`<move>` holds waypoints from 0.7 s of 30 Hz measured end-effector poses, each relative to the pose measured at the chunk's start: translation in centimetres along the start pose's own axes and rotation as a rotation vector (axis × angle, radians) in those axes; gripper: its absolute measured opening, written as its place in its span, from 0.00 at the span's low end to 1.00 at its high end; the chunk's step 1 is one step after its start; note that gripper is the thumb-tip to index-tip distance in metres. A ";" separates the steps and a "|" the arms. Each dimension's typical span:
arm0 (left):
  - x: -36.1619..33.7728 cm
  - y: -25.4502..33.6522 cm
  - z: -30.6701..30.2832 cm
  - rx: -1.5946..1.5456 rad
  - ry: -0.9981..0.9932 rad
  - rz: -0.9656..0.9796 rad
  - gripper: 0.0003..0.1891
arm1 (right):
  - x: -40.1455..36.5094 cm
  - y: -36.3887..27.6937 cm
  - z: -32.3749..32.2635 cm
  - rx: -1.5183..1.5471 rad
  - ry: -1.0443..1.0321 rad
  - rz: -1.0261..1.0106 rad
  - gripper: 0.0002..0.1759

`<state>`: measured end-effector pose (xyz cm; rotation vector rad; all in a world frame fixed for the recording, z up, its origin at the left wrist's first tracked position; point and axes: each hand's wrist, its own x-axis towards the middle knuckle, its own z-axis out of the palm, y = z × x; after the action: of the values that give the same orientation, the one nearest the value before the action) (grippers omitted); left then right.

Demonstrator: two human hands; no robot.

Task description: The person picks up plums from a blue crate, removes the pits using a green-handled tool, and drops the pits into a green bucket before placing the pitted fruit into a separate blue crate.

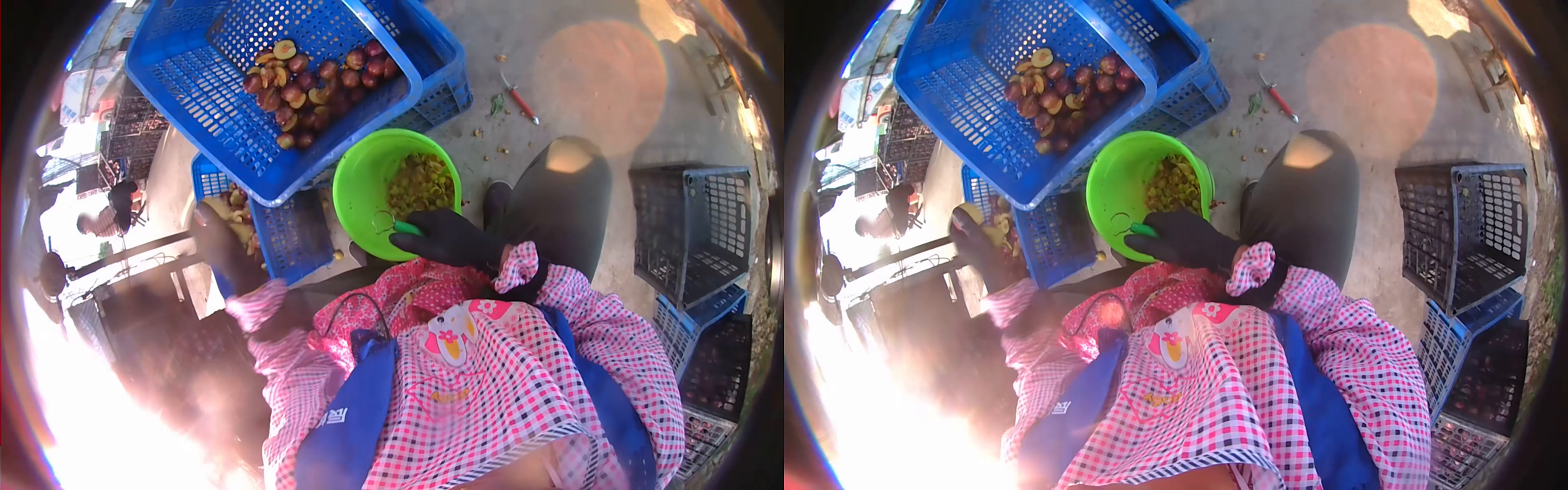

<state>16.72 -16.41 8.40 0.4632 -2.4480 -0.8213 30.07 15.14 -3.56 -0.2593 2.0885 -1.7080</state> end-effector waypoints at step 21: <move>4.8 13.1 24.8 0.122 -1.247 0.212 0.25 | 1.1 -2.1 -4.0 0.271 0.140 0.209 0.25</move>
<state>-3.19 2.63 1.45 -0.4452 -3.5717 -1.0464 27.06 17.77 -1.19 0.1592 1.8705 -1.8967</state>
